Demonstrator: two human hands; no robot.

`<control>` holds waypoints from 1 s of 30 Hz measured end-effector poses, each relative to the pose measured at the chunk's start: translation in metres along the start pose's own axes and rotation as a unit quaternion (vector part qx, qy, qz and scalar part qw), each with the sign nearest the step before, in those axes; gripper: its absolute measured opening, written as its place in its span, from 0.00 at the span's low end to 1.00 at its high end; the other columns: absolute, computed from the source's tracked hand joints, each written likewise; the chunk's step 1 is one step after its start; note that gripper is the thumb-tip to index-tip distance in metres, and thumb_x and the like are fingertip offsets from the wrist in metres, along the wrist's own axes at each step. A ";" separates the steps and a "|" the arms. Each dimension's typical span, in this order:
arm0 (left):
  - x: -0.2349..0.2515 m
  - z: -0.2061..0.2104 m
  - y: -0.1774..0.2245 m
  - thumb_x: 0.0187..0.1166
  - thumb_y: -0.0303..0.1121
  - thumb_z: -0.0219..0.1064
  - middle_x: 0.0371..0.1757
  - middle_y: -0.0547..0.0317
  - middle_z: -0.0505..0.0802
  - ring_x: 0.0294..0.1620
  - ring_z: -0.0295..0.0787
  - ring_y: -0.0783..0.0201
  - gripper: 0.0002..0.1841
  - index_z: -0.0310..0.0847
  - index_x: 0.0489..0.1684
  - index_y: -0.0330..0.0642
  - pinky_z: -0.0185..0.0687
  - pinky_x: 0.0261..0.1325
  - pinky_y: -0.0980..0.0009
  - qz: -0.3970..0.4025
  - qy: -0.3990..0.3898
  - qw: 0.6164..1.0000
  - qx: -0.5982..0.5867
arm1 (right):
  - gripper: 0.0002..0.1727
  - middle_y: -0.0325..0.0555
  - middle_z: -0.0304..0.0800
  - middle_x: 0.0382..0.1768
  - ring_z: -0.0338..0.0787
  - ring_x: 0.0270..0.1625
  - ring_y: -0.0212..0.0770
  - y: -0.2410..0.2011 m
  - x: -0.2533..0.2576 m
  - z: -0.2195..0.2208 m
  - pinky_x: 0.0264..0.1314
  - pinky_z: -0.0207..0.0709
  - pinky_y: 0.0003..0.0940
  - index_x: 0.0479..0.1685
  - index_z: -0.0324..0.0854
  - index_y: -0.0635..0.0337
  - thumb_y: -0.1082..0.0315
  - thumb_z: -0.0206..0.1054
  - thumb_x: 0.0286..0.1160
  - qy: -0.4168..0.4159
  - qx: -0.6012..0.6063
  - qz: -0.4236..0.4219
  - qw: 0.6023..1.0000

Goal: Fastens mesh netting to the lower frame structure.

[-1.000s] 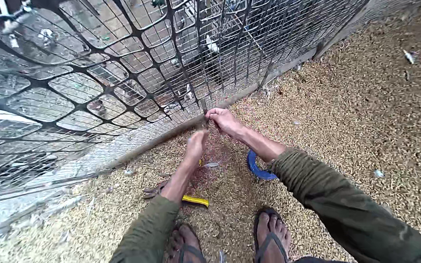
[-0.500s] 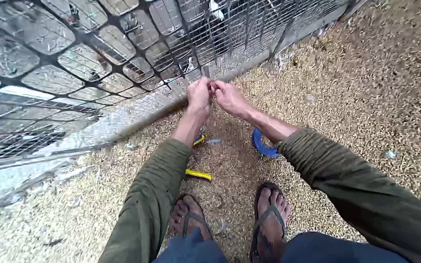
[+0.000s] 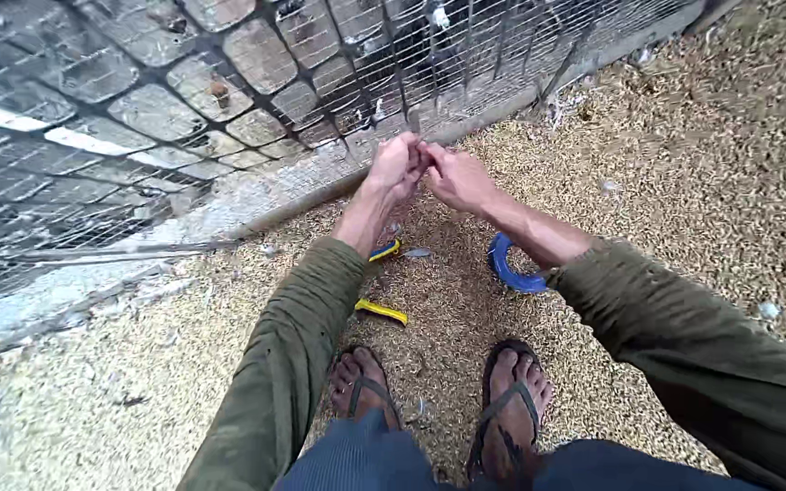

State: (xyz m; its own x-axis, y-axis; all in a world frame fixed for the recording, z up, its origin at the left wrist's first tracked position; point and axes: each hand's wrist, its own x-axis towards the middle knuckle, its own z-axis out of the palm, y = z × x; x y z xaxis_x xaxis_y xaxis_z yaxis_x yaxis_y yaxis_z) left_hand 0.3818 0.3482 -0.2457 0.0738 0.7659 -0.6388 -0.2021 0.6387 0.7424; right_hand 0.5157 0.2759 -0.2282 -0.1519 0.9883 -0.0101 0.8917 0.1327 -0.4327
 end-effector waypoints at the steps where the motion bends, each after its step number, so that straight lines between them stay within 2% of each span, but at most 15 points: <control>1: -0.002 -0.010 0.004 0.89 0.34 0.52 0.36 0.60 0.84 0.39 0.85 0.64 0.08 0.75 0.46 0.43 0.85 0.50 0.64 -0.025 -0.030 0.999 -0.004 | 0.20 0.64 0.88 0.53 0.88 0.56 0.67 0.003 0.003 0.012 0.47 0.78 0.68 0.67 0.84 0.57 0.59 0.57 0.83 0.011 -0.011 -0.017 1.000; 2: -0.005 -0.016 0.007 0.90 0.34 0.50 0.36 0.61 0.83 0.39 0.86 0.64 0.07 0.73 0.44 0.45 0.86 0.52 0.61 -0.033 -0.046 0.998 -0.003 | 0.22 0.63 0.84 0.61 0.82 0.65 0.69 -0.002 0.000 0.012 0.54 0.72 0.70 0.68 0.83 0.55 0.56 0.58 0.81 0.003 -0.029 -0.032 0.999; 3: -0.008 -0.020 0.008 0.90 0.34 0.49 0.31 0.63 0.81 0.33 0.84 0.66 0.08 0.70 0.40 0.47 0.88 0.46 0.64 -0.032 -0.061 0.998 0.011 | 0.22 0.63 0.83 0.63 0.80 0.68 0.69 -0.011 -0.010 0.012 0.58 0.70 0.71 0.64 0.84 0.55 0.55 0.61 0.77 0.022 -0.035 -0.069 0.997; 5: -0.014 -0.032 0.006 0.91 0.31 0.48 0.22 0.68 0.74 0.18 0.69 0.73 0.07 0.68 0.40 0.48 0.75 0.25 0.76 -0.018 -0.111 0.992 0.059 | 0.16 0.62 0.87 0.55 0.84 0.62 0.67 -0.038 -0.043 0.026 0.59 0.71 0.71 0.48 0.88 0.58 0.58 0.70 0.66 0.043 0.007 -0.188 0.981; 7: -0.016 -0.041 0.002 0.92 0.31 0.49 0.21 0.69 0.72 0.13 0.62 0.76 0.04 0.68 0.48 0.46 0.62 0.15 0.81 -0.019 -0.150 0.984 0.099 | 0.13 0.57 0.89 0.51 0.87 0.60 0.61 -0.062 -0.065 0.056 0.60 0.75 0.65 0.46 0.88 0.58 0.62 0.73 0.66 -0.059 0.051 -0.274 0.959; 8: -0.016 -0.044 -0.001 0.92 0.32 0.50 0.21 0.69 0.72 0.12 0.59 0.77 0.05 0.70 0.49 0.46 0.57 0.14 0.82 -0.019 -0.153 0.981 0.115 | 0.14 0.62 0.88 0.57 0.85 0.65 0.65 -0.070 -0.069 0.069 0.65 0.75 0.65 0.53 0.86 0.64 0.66 0.71 0.72 -0.156 0.066 -0.280 0.945; 9: -0.015 -0.045 -0.004 0.92 0.32 0.50 0.21 0.70 0.71 0.12 0.58 0.77 0.05 0.71 0.47 0.47 0.55 0.14 0.82 -0.019 -0.152 0.980 0.124 | 0.17 0.68 0.84 0.64 0.81 0.71 0.69 -0.076 -0.069 0.081 0.70 0.73 0.65 0.60 0.82 0.69 0.69 0.68 0.76 -0.230 0.068 -0.269 0.933; 11: -0.017 -0.048 -0.007 0.92 0.33 0.50 0.19 0.71 0.70 0.11 0.56 0.77 0.06 0.71 0.44 0.49 0.52 0.13 0.82 -0.018 -0.143 0.982 0.125 | 0.20 0.73 0.79 0.70 0.77 0.76 0.71 -0.081 -0.065 0.099 0.75 0.70 0.65 0.66 0.78 0.72 0.73 0.65 0.77 -0.291 0.043 -0.246 0.923; 15: -0.023 -0.059 -0.008 0.93 0.35 0.49 0.19 0.71 0.69 0.13 0.57 0.76 0.07 0.72 0.47 0.48 0.54 0.16 0.80 -0.002 -0.133 0.978 0.162 | 0.18 0.73 0.78 0.70 0.77 0.75 0.71 -0.086 -0.060 0.110 0.72 0.70 0.66 0.67 0.78 0.70 0.77 0.59 0.80 -0.281 0.022 -0.223 0.933; 18: -0.023 -0.074 -0.011 0.93 0.39 0.51 0.21 0.71 0.69 0.14 0.56 0.76 0.09 0.75 0.47 0.49 0.55 0.17 0.79 0.029 -0.154 0.962 0.226 | 0.18 0.71 0.82 0.66 0.79 0.73 0.71 -0.089 -0.058 0.121 0.72 0.71 0.66 0.69 0.77 0.69 0.77 0.56 0.83 -0.247 0.009 -0.207 0.946; 20: -0.018 -0.082 -0.011 0.93 0.38 0.52 0.22 0.69 0.72 0.15 0.60 0.76 0.09 0.75 0.49 0.47 0.60 0.19 0.79 0.036 -0.171 0.952 0.251 | 0.20 0.73 0.80 0.69 0.75 0.77 0.71 -0.095 -0.051 0.119 0.76 0.66 0.67 0.72 0.74 0.73 0.75 0.57 0.83 -0.294 -0.014 -0.186 0.937; 22: -0.016 -0.090 -0.007 0.93 0.37 0.53 0.26 0.67 0.75 0.18 0.65 0.75 0.09 0.76 0.50 0.45 0.65 0.23 0.79 0.038 -0.186 0.941 0.280 | 0.24 0.76 0.76 0.71 0.73 0.77 0.73 -0.103 -0.048 0.109 0.77 0.63 0.70 0.71 0.74 0.77 0.68 0.63 0.82 -0.374 -0.008 -0.148 0.916; 24: -0.014 -0.098 0.000 0.93 0.36 0.53 0.28 0.67 0.77 0.20 0.68 0.76 0.08 0.76 0.50 0.44 0.69 0.25 0.79 0.034 -0.192 0.932 0.305 | 0.28 0.74 0.77 0.70 0.78 0.72 0.72 -0.107 -0.051 0.094 0.68 0.72 0.71 0.69 0.76 0.75 0.62 0.70 0.77 -0.429 0.036 -0.098 0.897; 26: -0.017 -0.106 0.005 0.94 0.35 0.50 0.27 0.69 0.76 0.20 0.67 0.76 0.09 0.75 0.52 0.43 0.68 0.26 0.79 0.029 -0.195 0.930 0.309 | 0.28 0.71 0.76 0.71 0.83 0.66 0.70 -0.100 -0.060 0.079 0.59 0.78 0.69 0.70 0.76 0.71 0.62 0.72 0.75 -0.450 0.073 -0.084 0.886; 30: -0.013 -0.117 0.007 0.93 0.31 0.48 0.25 0.71 0.76 0.18 0.66 0.78 0.09 0.75 0.47 0.46 0.67 0.25 0.81 0.044 -0.222 0.934 0.278 | 0.19 0.63 0.82 0.63 0.86 0.62 0.63 -0.064 -0.086 0.047 0.60 0.78 0.65 0.57 0.83 0.67 0.68 0.72 0.68 -0.432 0.156 -0.103 0.882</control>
State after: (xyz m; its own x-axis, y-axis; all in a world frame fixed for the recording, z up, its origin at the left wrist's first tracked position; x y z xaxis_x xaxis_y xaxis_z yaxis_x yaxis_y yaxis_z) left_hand 0.2650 0.3335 -0.2558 0.5029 0.6938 -0.5156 0.3029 0.4172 0.8568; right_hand 0.4518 0.1794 -0.2421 -0.6851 0.5026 -0.5273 0.6673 0.1427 -0.7310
